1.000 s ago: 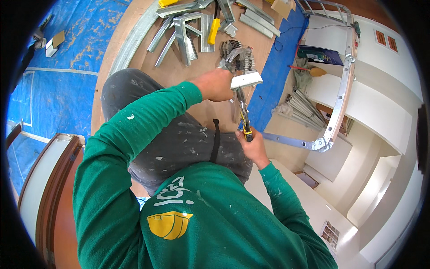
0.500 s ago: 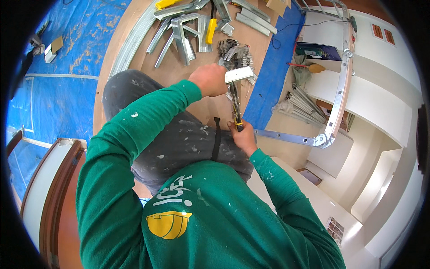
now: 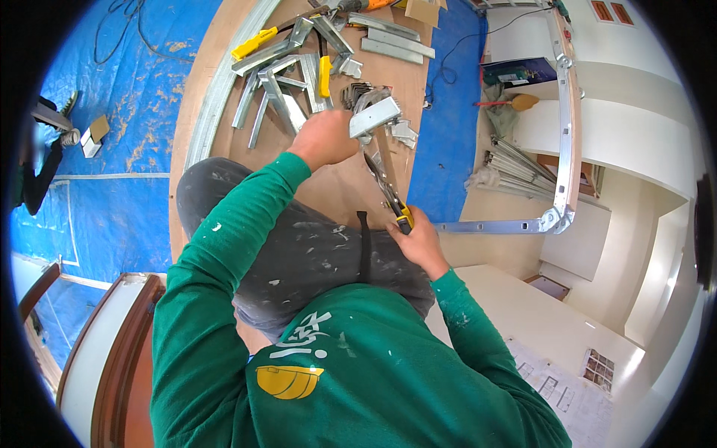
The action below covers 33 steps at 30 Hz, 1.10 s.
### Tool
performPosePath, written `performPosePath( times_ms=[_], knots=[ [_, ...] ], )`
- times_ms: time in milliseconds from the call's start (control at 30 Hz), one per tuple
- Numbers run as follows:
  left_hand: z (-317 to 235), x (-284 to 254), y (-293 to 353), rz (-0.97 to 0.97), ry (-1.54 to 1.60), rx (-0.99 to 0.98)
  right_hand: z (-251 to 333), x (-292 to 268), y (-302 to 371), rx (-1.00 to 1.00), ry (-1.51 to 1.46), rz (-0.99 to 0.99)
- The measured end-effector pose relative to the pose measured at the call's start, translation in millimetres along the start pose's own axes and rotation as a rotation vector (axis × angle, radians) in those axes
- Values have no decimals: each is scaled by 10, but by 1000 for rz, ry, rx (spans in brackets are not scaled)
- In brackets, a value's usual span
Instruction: The person sits on the floor and uses tin snips to cut small metal strips into shorter pieces. They occasionally use a hammer to tap the metal and inspect the cut edges. A coworker in the background uses a hand saw on a wooden plank.
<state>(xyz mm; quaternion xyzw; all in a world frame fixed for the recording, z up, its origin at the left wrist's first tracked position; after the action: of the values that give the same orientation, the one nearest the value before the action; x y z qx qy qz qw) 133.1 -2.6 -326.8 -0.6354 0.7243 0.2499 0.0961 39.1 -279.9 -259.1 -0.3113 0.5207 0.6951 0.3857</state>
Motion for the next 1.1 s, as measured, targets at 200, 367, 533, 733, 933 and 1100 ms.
performPosePath(
  times_ms=[200,367,533,733,933,1100],
  knots=[
    [-30,-52,-36,87,162,23,-222,146,188,6,-70,48],
    [-112,-108,5,144,202,47,-279,189,256,59,-104,72],
    [-93,-102,-3,105,243,100,-366,232,259,68,-158,39],
    [-113,-100,-8,145,416,64,-467,241,223,54,-189,0],
    [-220,-231,198,472,1267,-11,-394,81,380,115,-329,72],
    [-496,-297,544,418,1466,-26,-618,156,625,148,-652,111]
  ],
)
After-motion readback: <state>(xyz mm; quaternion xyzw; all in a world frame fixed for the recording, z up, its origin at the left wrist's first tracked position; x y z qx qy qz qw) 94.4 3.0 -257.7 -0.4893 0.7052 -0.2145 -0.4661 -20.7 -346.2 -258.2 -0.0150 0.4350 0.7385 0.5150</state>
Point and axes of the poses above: each hand's wrist, its own y-axis away from the middle knuckle, its own x-axis out of the palm, z = x × y, the point moved 4 cm from there along -y, towards the middle knuckle, and after that the axes turned 6 degrees about y, right-handed, at the moved point
